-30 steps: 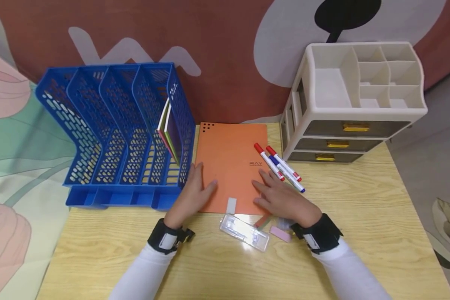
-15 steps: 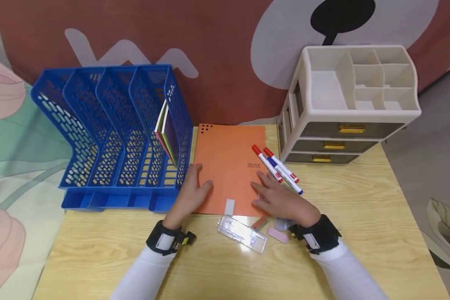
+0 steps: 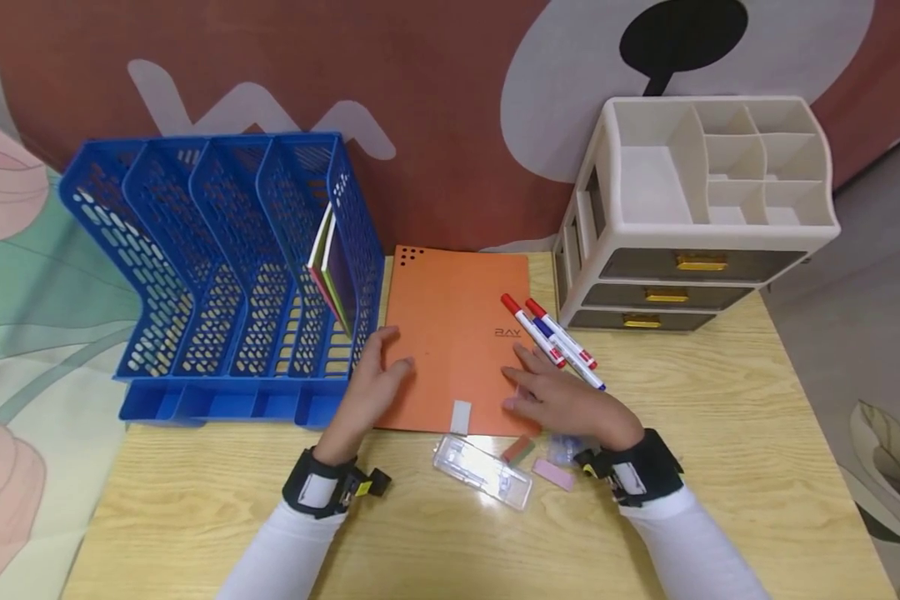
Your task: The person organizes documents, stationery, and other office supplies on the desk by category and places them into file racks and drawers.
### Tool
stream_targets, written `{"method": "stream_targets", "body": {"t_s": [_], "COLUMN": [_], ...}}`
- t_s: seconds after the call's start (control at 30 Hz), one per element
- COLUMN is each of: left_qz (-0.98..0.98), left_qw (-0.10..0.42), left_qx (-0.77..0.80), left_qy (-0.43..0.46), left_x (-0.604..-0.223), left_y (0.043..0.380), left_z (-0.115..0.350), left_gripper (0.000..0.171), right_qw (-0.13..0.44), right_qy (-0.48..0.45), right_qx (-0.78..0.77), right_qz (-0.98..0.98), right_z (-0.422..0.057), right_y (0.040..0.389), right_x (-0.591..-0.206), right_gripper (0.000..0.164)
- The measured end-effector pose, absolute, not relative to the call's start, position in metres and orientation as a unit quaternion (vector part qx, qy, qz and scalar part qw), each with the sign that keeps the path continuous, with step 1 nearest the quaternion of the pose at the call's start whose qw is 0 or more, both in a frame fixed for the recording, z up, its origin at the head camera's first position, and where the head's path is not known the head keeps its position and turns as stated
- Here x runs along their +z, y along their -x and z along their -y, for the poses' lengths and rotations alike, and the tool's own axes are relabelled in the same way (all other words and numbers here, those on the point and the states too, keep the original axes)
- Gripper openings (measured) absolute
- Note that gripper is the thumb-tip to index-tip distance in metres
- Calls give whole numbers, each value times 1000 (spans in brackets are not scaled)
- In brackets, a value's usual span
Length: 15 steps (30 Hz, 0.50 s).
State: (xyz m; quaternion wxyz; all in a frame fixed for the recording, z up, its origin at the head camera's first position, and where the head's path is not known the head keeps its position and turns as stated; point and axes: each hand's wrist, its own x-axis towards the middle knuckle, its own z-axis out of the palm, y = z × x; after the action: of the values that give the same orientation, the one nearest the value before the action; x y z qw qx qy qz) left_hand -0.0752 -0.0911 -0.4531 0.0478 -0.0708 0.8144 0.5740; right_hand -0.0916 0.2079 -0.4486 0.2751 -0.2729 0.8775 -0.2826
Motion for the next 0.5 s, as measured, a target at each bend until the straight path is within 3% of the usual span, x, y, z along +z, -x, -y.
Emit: {"method": "stream_targets", "body": {"t_s": [0.23, 0.5], "left_qz": [-793, -728], "left_qw": [24, 31], "left_qx": [605, 677], "left_qy": [68, 99], "left_x": [-439, -434], "left_y": [70, 71], "left_z": [87, 85], "left_gripper": [58, 74], "right_qw": [257, 216], "right_qy": [225, 199], "right_qx": [-339, -360], "right_qz": [-877, -886], "right_z": [-202, -200], "right_y": [92, 95], "right_x": [-452, -453], "right_gripper": [62, 54]}}
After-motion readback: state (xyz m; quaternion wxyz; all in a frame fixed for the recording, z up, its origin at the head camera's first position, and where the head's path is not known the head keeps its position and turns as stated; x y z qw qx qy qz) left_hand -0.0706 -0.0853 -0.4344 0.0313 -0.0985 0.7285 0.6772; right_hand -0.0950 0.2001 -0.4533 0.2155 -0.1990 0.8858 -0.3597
